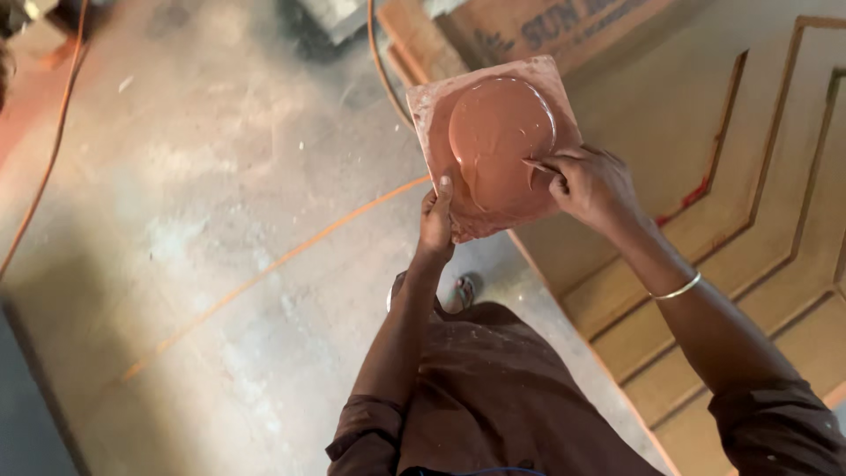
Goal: The person mixes a reddish-brown paste on a flat board using a scraper. They then apply the paste to a wooden board, spreading it into the grooves and over the surface with the scraper. The person works methodically to cover the wood with the filler material.
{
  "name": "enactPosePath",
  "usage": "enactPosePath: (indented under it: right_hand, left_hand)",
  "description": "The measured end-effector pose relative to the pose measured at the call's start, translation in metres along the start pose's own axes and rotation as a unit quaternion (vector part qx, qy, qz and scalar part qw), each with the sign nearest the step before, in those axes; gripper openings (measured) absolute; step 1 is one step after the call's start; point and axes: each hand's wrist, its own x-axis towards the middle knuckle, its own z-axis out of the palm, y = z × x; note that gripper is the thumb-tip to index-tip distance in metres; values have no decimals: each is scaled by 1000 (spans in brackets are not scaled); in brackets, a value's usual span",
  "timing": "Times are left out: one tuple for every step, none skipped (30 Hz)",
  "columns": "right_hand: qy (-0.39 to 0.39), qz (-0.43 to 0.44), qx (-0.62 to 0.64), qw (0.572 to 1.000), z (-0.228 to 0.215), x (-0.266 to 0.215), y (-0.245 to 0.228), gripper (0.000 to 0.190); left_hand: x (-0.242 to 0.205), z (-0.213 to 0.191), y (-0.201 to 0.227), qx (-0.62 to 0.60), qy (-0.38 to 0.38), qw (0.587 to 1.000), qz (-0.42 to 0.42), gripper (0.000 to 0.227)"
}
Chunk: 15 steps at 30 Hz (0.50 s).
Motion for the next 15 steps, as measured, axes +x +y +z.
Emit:
enactPosePath:
  right_hand:
    - [-11,14,3,1000,-2,21,9,38]
    - [-22,28,6,999,-2,43,17,42]
    - [-11,16,15,1000,3,62,22,40]
    - [1,3,24,1000,11,80,24,38]
    - [12,-7,35,999,19,100,29,36]
    - [21,1,36,999,25,125,39,34]
    - [32,10,34,999,31,153,54,32]
    - [44,18,32,998,38,183,70,29]
    - [49,46,33,997,48,212,85,31]
    - [53,73,34,995,59,243,102,32]
    - [56,99,35,993,69,270,117,34]
    - [46,99,49,993,80,294,129,33]
    - [40,98,61,992,92,315,143,32]
    - [34,97,73,992,103,334,161,32]
    - [23,127,76,989,110,348,180,30]
  left_hand:
    - [32,5,4,10,-2,1000,1,41]
    - [65,10,8,20,-4,1000,2,42]
    - [96,13,9,29,-5,1000,0,42]
    - [130,15,11,25,-17,999,-15,41]
    - [163,14,12,23,-29,999,-32,39]
    - [198,13,12,21,-40,998,-50,38]
    - [237,12,12,42,-57,996,-63,38]
    - [279,11,12,62,-73,992,-76,39]
    - [317,5,9,83,-85,988,-94,40]
    - [357,1,6,88,-91,986,-110,35]
    - [394,-4,2,90,-95,982,-133,36]
    - [429,-7,-3,100,-102,978,-150,37]
    - [470,-5,-12,118,-116,975,-149,39]
    - [507,0,-22,150,-135,970,-136,40]
    - [538,3,-25,193,-155,963,-104,42]
